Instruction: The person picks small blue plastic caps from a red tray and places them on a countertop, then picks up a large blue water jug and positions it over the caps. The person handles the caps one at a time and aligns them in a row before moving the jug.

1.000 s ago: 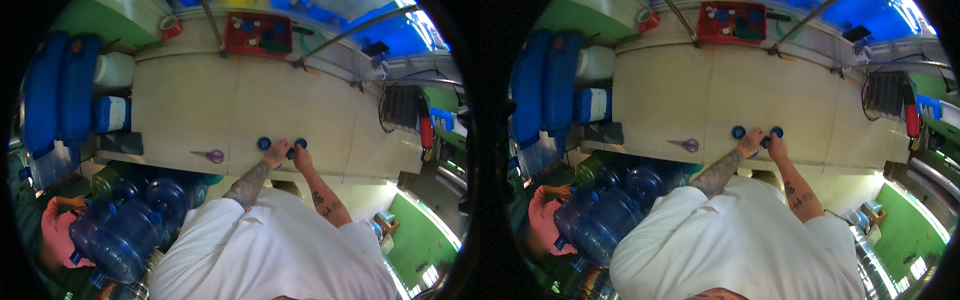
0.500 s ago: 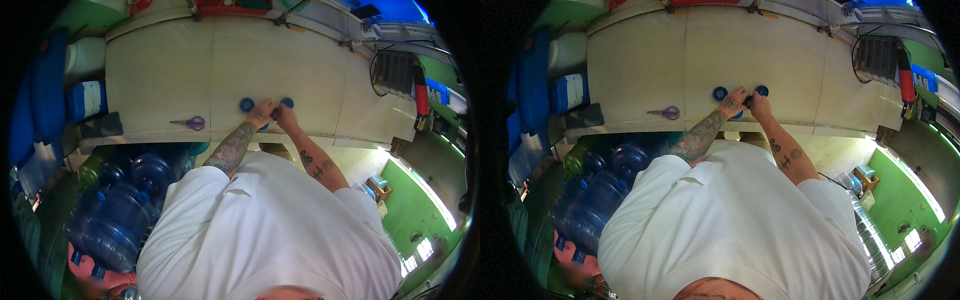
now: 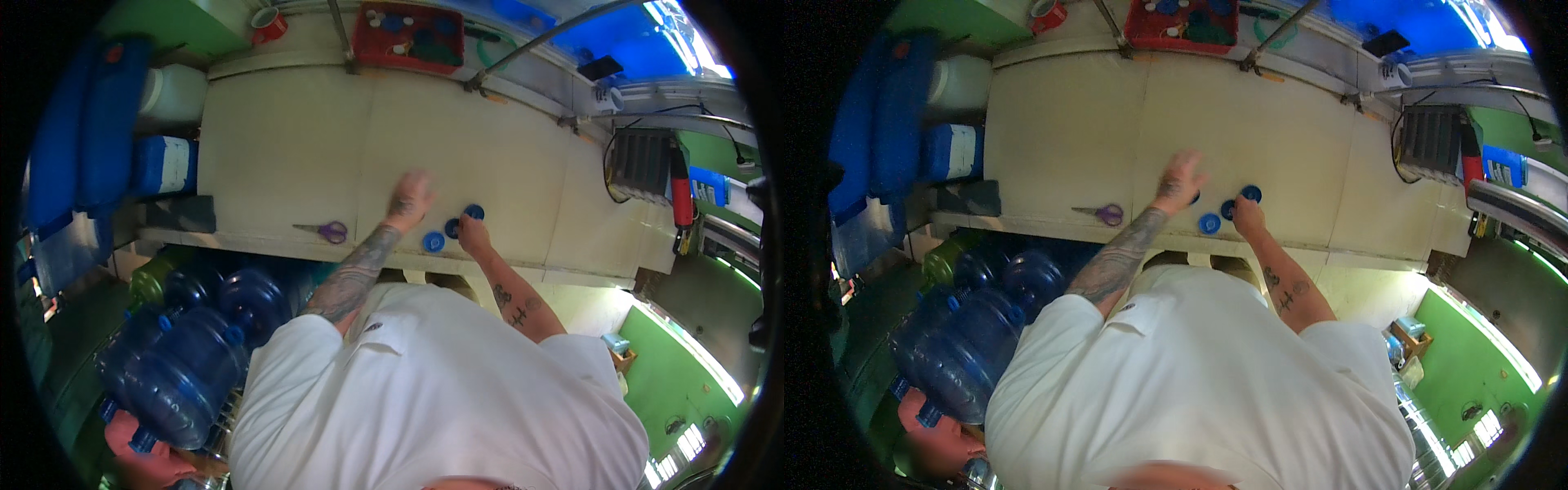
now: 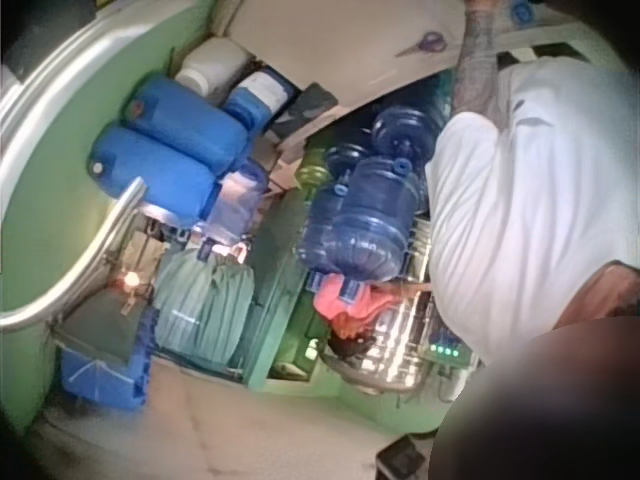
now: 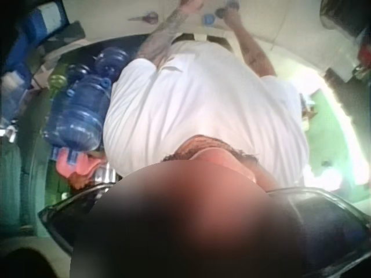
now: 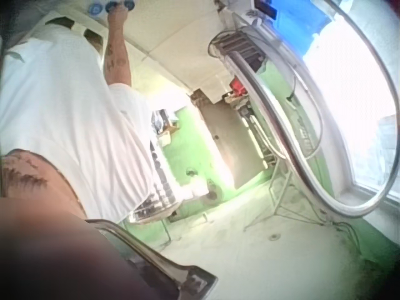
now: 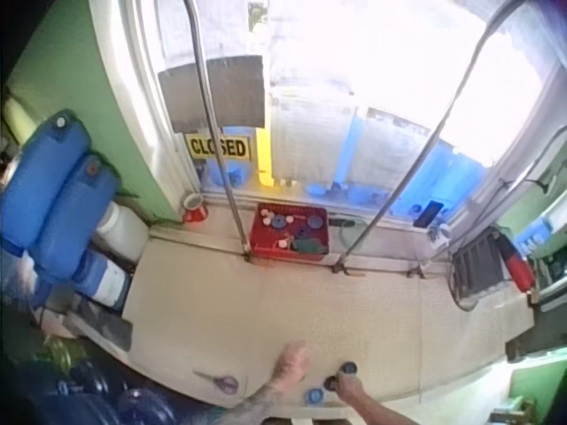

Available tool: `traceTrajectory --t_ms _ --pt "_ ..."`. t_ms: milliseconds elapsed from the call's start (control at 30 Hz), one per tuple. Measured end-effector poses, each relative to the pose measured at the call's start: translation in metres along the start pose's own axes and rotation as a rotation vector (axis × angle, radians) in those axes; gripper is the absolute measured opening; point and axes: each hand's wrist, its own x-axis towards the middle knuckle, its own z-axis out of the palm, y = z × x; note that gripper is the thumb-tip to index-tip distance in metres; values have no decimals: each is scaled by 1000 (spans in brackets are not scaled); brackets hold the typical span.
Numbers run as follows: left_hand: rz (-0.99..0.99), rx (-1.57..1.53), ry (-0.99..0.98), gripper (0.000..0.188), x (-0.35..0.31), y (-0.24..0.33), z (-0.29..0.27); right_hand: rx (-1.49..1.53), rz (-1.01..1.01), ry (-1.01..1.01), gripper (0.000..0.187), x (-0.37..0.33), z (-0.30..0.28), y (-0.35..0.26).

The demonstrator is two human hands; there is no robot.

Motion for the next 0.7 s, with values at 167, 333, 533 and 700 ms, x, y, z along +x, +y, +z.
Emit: traceTrajectory --t_ms 167,333,533,700 --pt "-422 371 308 73 10 -98 -85 -87 -140 -181 27 16 -66 -39" --pt "-546 636 276 80 0 -129 -76 209 -478 419 26 106 -162 -127" --pt "-533 686 425 78 5 -119 -67 142 -489 561 33 254 -215 -191" --pt "-551 669 422 75 7 -114 -70 -22 -297 403 47 344 -210 -193"
